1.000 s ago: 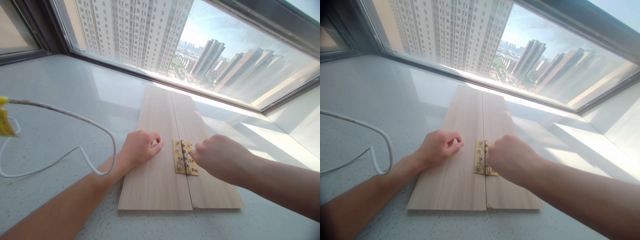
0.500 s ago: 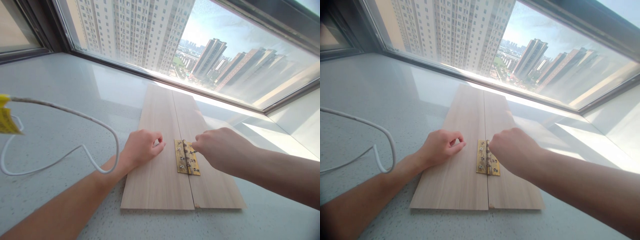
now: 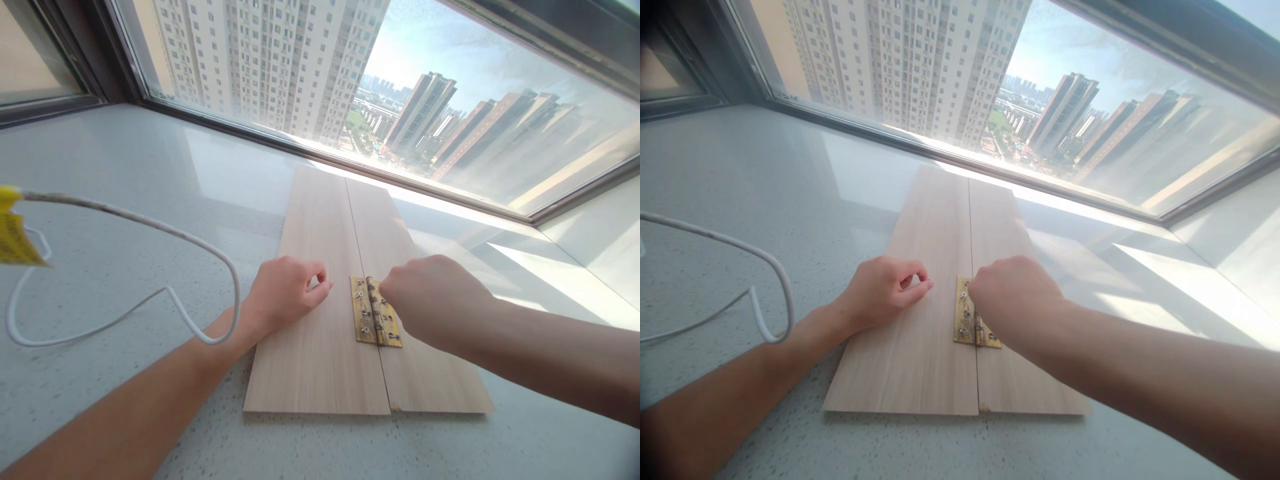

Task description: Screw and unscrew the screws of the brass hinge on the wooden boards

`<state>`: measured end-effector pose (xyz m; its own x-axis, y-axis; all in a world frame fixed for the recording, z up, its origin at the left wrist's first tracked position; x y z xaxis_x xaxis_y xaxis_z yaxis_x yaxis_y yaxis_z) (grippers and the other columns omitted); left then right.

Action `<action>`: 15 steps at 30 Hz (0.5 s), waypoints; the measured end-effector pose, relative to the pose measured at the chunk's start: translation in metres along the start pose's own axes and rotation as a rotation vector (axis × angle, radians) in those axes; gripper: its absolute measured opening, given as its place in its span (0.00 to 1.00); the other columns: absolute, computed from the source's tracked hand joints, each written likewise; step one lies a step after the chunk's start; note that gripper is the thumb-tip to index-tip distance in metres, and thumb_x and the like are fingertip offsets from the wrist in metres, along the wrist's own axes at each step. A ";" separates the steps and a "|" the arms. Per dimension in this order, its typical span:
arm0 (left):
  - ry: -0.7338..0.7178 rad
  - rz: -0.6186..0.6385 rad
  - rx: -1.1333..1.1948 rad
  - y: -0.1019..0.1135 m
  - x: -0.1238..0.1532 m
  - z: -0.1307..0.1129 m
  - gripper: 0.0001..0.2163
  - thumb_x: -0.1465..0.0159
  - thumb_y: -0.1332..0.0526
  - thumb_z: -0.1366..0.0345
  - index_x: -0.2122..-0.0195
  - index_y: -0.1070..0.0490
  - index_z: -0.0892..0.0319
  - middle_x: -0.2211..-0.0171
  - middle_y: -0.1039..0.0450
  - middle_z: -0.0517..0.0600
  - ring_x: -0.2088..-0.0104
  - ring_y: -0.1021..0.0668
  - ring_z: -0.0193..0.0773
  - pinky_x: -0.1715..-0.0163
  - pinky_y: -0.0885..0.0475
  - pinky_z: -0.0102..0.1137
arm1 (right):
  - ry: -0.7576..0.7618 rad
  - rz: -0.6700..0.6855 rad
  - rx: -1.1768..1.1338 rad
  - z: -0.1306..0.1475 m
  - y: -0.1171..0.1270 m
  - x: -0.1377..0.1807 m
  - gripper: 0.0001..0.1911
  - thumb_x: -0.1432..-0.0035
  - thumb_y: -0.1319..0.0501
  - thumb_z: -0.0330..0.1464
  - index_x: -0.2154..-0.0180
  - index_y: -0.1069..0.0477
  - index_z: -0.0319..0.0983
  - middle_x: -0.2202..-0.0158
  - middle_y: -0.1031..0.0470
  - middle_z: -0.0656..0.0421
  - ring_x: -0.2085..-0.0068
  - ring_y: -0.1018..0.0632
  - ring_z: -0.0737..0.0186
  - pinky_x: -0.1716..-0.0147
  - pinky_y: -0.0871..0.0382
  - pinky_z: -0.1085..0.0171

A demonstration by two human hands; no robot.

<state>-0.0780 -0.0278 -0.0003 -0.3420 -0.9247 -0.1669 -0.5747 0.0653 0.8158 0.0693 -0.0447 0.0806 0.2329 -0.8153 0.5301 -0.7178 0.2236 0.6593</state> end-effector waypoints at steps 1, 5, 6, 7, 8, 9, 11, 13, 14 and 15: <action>0.000 0.000 0.001 0.000 0.000 0.000 0.11 0.40 0.46 0.55 0.70 0.28 0.54 0.81 0.32 0.43 0.78 0.33 0.31 0.76 0.49 0.28 | -0.026 0.017 -0.024 -0.004 0.000 -0.002 0.07 0.56 0.42 0.22 0.78 0.29 0.38 0.79 0.30 0.57 0.76 0.28 0.62 0.78 0.46 0.65; 0.007 0.009 0.007 0.001 0.000 -0.001 0.12 0.39 0.46 0.55 0.70 0.28 0.55 0.81 0.32 0.44 0.78 0.33 0.32 0.76 0.49 0.28 | -0.158 0.041 -0.151 -0.020 -0.005 -0.004 0.06 0.52 0.43 0.27 0.77 0.30 0.40 0.76 0.29 0.56 0.75 0.28 0.60 0.79 0.45 0.64; 0.008 0.012 0.008 0.001 0.000 -0.001 0.12 0.39 0.46 0.55 0.70 0.28 0.55 0.81 0.32 0.44 0.78 0.33 0.32 0.76 0.49 0.28 | -0.182 0.042 -0.178 -0.022 -0.008 -0.003 0.07 0.50 0.44 0.29 0.77 0.30 0.40 0.75 0.29 0.56 0.75 0.28 0.59 0.80 0.45 0.64; 0.007 0.014 0.010 0.001 0.000 -0.001 0.13 0.39 0.46 0.55 0.70 0.28 0.55 0.81 0.32 0.44 0.78 0.33 0.32 0.76 0.49 0.28 | -0.191 0.040 -0.191 -0.023 -0.010 -0.002 0.08 0.49 0.44 0.31 0.77 0.30 0.40 0.74 0.29 0.55 0.74 0.27 0.59 0.80 0.45 0.64; 0.006 0.015 0.012 0.000 0.000 -0.001 0.13 0.39 0.47 0.54 0.70 0.28 0.55 0.81 0.32 0.44 0.78 0.33 0.32 0.76 0.49 0.28 | -0.184 0.035 -0.188 -0.023 -0.011 0.000 0.08 0.48 0.45 0.31 0.76 0.30 0.40 0.74 0.29 0.55 0.74 0.27 0.59 0.80 0.46 0.64; 0.005 0.015 0.013 0.000 0.000 -0.001 0.13 0.39 0.47 0.54 0.70 0.28 0.55 0.81 0.32 0.44 0.78 0.33 0.32 0.76 0.49 0.28 | -0.164 0.023 -0.175 -0.021 -0.013 0.001 0.07 0.48 0.45 0.30 0.75 0.30 0.39 0.74 0.29 0.55 0.74 0.27 0.59 0.80 0.47 0.64; 0.004 0.011 0.013 0.000 0.001 0.000 0.13 0.39 0.47 0.54 0.70 0.28 0.55 0.81 0.32 0.44 0.78 0.33 0.32 0.76 0.49 0.28 | -0.110 -0.019 -0.138 -0.017 -0.014 0.006 0.05 0.51 0.44 0.26 0.72 0.31 0.39 0.73 0.29 0.56 0.74 0.27 0.60 0.81 0.49 0.65; 0.002 0.010 0.012 0.000 0.001 0.000 0.13 0.39 0.47 0.54 0.70 0.28 0.55 0.81 0.32 0.44 0.78 0.33 0.31 0.76 0.49 0.28 | -0.047 -0.049 -0.080 -0.014 -0.014 0.010 0.08 0.53 0.44 0.21 0.71 0.31 0.38 0.73 0.29 0.57 0.75 0.28 0.62 0.81 0.51 0.65; 0.002 0.010 0.011 0.000 0.001 0.000 0.13 0.39 0.47 0.54 0.70 0.28 0.55 0.81 0.32 0.44 0.78 0.33 0.31 0.76 0.49 0.28 | 0.001 -0.069 -0.028 -0.012 -0.014 0.012 0.09 0.54 0.44 0.20 0.71 0.31 0.38 0.74 0.29 0.57 0.75 0.29 0.62 0.81 0.51 0.64; 0.003 0.010 0.010 0.000 0.001 0.000 0.13 0.39 0.47 0.54 0.70 0.28 0.55 0.81 0.32 0.44 0.78 0.33 0.31 0.76 0.49 0.28 | 0.064 -0.096 0.037 -0.010 -0.014 0.014 0.10 0.53 0.45 0.19 0.72 0.31 0.38 0.74 0.29 0.57 0.74 0.29 0.62 0.80 0.51 0.64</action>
<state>-0.0778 -0.0290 -0.0008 -0.3454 -0.9252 -0.1570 -0.5784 0.0782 0.8120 0.0892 -0.0542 0.0840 0.3420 -0.7962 0.4991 -0.7139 0.1252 0.6889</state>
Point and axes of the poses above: each hand's wrist, its own x-axis away from the middle knuckle, its own y-axis out of the back of the hand, z = x × y, the point moved 4 cm from there along -x, towards the middle knuckle
